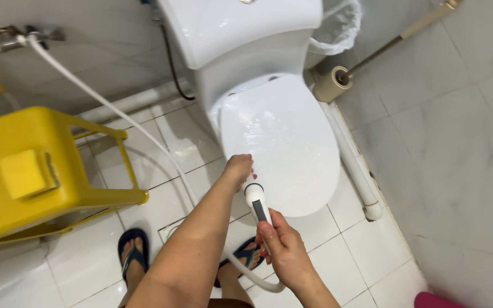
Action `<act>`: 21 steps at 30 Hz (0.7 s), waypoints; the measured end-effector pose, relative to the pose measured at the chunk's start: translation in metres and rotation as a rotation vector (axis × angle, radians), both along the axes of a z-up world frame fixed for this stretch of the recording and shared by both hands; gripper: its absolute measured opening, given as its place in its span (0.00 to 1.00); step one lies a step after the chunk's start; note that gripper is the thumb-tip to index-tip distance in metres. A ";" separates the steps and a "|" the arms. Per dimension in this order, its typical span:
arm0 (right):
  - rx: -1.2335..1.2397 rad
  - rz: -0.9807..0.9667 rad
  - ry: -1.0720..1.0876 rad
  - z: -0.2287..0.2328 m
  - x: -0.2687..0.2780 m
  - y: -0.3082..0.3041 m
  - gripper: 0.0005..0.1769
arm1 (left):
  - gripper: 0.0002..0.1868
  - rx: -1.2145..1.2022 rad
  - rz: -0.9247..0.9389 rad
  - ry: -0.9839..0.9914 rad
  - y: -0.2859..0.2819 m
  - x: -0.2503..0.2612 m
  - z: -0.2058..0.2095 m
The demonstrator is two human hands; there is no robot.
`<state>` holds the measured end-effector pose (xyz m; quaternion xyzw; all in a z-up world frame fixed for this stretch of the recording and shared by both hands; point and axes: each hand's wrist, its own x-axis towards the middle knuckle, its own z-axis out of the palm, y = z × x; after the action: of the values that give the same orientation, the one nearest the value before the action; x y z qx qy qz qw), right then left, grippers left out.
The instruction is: Scrubbing and rinsing a toilet and cleaning the bathroom floor.
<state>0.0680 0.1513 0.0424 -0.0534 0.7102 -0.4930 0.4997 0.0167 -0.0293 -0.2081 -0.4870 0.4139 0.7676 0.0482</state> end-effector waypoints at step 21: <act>0.098 -0.041 0.351 0.026 0.149 -0.248 0.27 | 0.15 0.217 0.151 0.265 -0.220 0.109 0.084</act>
<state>0.2170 -0.0969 0.0681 -0.0995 0.8108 -0.4510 0.3597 0.1254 -0.2493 -0.1246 -0.4033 0.2937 0.8666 -0.0120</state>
